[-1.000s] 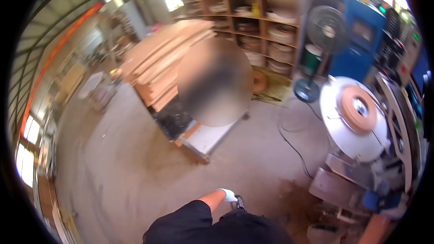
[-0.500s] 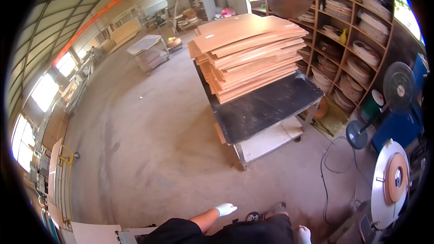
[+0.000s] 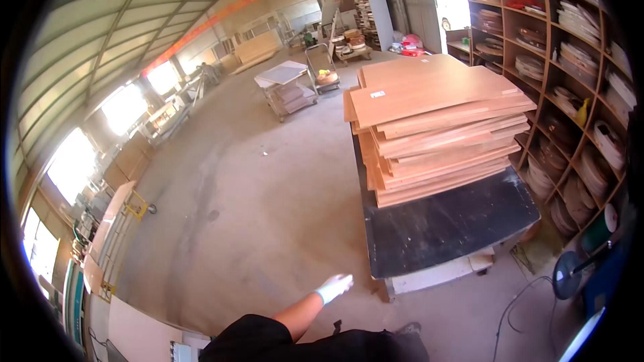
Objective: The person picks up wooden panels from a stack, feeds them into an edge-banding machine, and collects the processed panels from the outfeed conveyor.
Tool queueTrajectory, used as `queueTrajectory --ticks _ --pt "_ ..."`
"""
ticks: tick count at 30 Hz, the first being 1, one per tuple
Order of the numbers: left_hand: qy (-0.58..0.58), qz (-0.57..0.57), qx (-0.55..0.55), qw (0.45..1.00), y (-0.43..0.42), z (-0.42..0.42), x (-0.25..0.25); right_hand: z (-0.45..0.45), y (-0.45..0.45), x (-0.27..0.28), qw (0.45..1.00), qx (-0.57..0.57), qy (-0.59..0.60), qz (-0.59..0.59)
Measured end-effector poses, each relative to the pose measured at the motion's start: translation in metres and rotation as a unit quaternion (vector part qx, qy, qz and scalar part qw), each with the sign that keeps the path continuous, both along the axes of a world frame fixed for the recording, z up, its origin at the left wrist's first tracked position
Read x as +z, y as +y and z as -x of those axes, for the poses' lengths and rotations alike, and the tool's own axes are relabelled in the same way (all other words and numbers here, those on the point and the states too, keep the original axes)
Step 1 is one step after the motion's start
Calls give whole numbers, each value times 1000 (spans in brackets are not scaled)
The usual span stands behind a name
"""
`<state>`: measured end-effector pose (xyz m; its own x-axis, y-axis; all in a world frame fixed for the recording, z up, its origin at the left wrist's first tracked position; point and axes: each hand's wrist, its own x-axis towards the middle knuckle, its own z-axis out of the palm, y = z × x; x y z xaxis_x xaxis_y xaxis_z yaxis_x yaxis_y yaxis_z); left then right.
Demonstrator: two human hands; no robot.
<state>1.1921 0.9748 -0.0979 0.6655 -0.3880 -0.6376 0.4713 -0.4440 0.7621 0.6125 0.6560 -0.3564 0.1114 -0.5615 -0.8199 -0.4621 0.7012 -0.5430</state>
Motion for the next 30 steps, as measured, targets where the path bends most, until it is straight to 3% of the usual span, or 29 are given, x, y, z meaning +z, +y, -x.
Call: queueTrajectory --ticks 1,3,4,5,7,9,11,13,14,15,19,21,22,23,25,26,28,30 --pt "-16 29 16 999 -18 -30 25 -43 -12 5 999 24 -19 18" --pt "-13 99 62 993 -52 -92 61 -122 -43 -65 944 124 -177 251" --pt "28 194 109 975 -67 -121 71 -170 -47 -4 973 35 -180 142" --pt "73 288 156 942 -85 -149 83 -234 -45 108 981 -73 -174 42" --pt "111 339 188 915 -127 -189 138 -285 -58 132 963 -31 -259 61" --pt "107 387 108 910 -154 -248 159 -330 -54 176 968 22 -224 111" --pt "-41 286 104 952 -188 -271 218 -346 -44 182 964 47 -206 159" --pt "-129 233 134 955 -213 -335 233 -363 -22 218 959 68 -199 192" --pt "-138 264 134 945 -226 -379 231 -368 -6 235 969 26 -168 179" --pt "-140 286 143 937 -234 -419 224 -372 14 255 964 -41 -212 158" --pt "-204 345 98 911 -271 -520 236 -370 110 241 935 -132 -227 237" --pt "-223 298 118 921 -283 -530 252 -329 162 130 937 -33 -265 226" --pt "-261 252 138 922 -289 -536 260 -358 177 167 965 -65 -208 143" --pt "-254 253 136 923 -292 -543 256 -405 203 239 983 -98 -148 55" --pt "-289 230 124 921 -304 -558 251 -451 233 289 967 -169 -181 62" --pt "-286 239 119 920 -306 -558 257 -448 230 283 975 -81 -207 25" --pt "-215 375 59 900 -297 -547 264 -454 226 252 979 -58 -191 52" --pt "-224 386 77 892 -298 -545 254 -473 219 254 982 -52 -159 91"
